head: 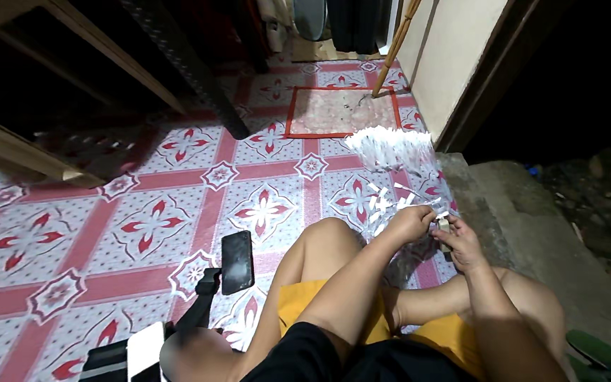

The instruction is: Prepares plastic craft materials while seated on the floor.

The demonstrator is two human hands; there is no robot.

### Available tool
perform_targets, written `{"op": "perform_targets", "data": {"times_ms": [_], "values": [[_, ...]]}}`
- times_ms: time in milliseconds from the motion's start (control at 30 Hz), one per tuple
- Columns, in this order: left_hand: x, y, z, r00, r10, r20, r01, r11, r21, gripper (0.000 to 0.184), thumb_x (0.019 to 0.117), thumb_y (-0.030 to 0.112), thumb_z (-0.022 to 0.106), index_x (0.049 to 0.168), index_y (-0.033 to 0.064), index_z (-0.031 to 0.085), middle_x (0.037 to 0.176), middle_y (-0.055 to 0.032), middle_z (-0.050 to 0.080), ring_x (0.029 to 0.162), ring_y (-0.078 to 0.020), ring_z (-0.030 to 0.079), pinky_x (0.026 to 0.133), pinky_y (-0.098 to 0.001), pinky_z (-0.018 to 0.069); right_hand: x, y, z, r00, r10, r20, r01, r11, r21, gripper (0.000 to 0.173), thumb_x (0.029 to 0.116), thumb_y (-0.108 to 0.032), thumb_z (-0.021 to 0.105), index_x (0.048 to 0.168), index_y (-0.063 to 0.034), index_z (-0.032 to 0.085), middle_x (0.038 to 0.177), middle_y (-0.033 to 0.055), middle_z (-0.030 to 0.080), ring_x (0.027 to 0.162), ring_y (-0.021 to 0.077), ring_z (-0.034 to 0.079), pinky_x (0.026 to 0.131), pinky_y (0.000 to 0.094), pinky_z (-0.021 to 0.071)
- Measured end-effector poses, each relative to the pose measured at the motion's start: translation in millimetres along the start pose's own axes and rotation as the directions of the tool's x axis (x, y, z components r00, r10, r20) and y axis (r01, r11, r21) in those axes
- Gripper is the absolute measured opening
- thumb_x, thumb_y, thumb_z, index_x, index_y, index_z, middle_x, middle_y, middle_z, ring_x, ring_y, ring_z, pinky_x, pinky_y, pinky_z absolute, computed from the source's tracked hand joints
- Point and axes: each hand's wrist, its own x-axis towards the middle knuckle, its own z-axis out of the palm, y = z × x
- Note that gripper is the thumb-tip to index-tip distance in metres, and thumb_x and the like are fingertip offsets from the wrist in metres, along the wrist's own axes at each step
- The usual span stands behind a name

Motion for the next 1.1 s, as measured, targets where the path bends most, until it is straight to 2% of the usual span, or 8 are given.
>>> {"op": "perform_targets", "data": {"times_ms": [67, 333, 433, 600, 900, 1033, 1100], "values": [[-2.2, 2.5, -0.4, 1.000, 0.029, 0.007, -0.029, 0.998, 0.047, 0.044, 0.1046, 0.062, 0.037, 0.111, 0.0331, 0.070, 0.082, 0.0082, 0.070, 0.072, -0.0068, 0.067, 0.071, -0.0413, 0.0623, 0.0, -0.8, -0.6, 1.000, -0.008, 0.007, 0.008, 1.000, 0.007, 0.064, 0.0764, -0.014, 0.088, 0.130, -0.0033, 0.054, 0.110, 0.0128, 0.068, 0.093, 0.0231, 0.070, 0.078, 0.0428, 0.0632], [-6.2, 6.9, -7.2, 0.997, 0.063, 0.043, -0.069, 0.987, 0.145, 0.044, 0.1047, 0.062, 0.036, 0.114, 0.0334, 0.069, 0.088, 0.0083, 0.071, 0.080, -0.0067, 0.068, 0.078, -0.0430, 0.0617, 0.3, 1.5, -5.2, 1.000, -0.025, 0.002, 0.025, 0.999, -0.031, 0.061, 0.0769, -0.015, 0.089, 0.128, -0.0039, 0.057, 0.108, 0.0116, 0.070, 0.090, 0.0210, 0.071, 0.073, 0.0389, 0.0629], [-6.9, 7.4, -9.9, 0.997, 0.062, 0.055, -0.070, 0.986, 0.152, 0.044, 0.1043, 0.062, 0.037, 0.116, 0.0349, 0.069, 0.087, 0.0084, 0.072, 0.079, -0.0071, 0.069, 0.077, -0.0438, 0.0620, -0.2, -0.1, -7.4, 1.000, -0.023, 0.002, 0.023, 0.999, -0.035, 0.060, 0.0770, -0.016, 0.089, 0.127, -0.0045, 0.058, 0.102, 0.0113, 0.070, 0.084, 0.0201, 0.071, 0.070, 0.0380, 0.0622], [-7.1, 8.1, -10.2, 0.996, 0.060, 0.066, -0.069, 0.986, 0.153, 0.043, 0.1043, 0.062, 0.038, 0.115, 0.0348, 0.070, 0.087, 0.0084, 0.072, 0.079, -0.0069, 0.069, 0.078, -0.0433, 0.0617, -1.0, 0.0, -8.7, 1.000, -0.024, -0.001, 0.024, 0.999, -0.044, 0.061, 0.0765, -0.015, 0.090, 0.127, -0.0043, 0.058, 0.102, 0.0119, 0.071, 0.087, 0.0215, 0.071, 0.074, 0.0405, 0.0633], [-6.4, 6.0, -7.3, 0.994, 0.089, 0.063, -0.099, 0.980, 0.170, 0.041, 0.1051, 0.060, 0.038, 0.114, 0.0353, 0.070, 0.087, 0.0093, 0.071, 0.080, -0.0061, 0.068, 0.078, -0.0425, 0.0613, -2.6, -4.3, -6.1, 1.000, -0.014, -0.009, 0.013, 0.999, -0.051, 0.059, 0.0758, -0.016, 0.090, 0.124, -0.0037, 0.059, 0.095, 0.0096, 0.070, 0.079, 0.0176, 0.070, 0.068, 0.0358, 0.0615], [-8.9, 10.2, -8.8, 0.993, 0.097, 0.064, -0.107, 0.977, 0.186, 0.042, 0.1054, 0.059, 0.037, 0.113, 0.0354, 0.070, 0.089, 0.0094, 0.072, 0.083, -0.0062, 0.069, 0.081, -0.0436, 0.0606, -2.5, -4.0, -7.1, 1.000, -0.006, -0.009, 0.006, 0.997, -0.071, 0.055, 0.0789, -0.017, 0.088, 0.124, -0.0039, 0.060, 0.098, 0.0095, 0.070, 0.081, 0.0180, 0.069, 0.069, 0.0365, 0.0614], [-10.4, 11.9, -9.1, 0.993, 0.101, 0.065, -0.112, 0.976, 0.188, 0.042, 0.1057, 0.059, 0.036, 0.114, 0.0349, 0.070, 0.091, 0.0086, 0.072, 0.084, -0.0068, 0.069, 0.082, -0.0446, 0.0607, -1.3, -3.1, -8.3, 1.000, -0.008, -0.005, 0.008, 0.995, -0.095, 0.052, 0.0804, -0.018, 0.086, 0.123, -0.0051, 0.060, 0.099, 0.0086, 0.070, 0.079, 0.0164, 0.068, 0.066, 0.0343, 0.0594]]}}
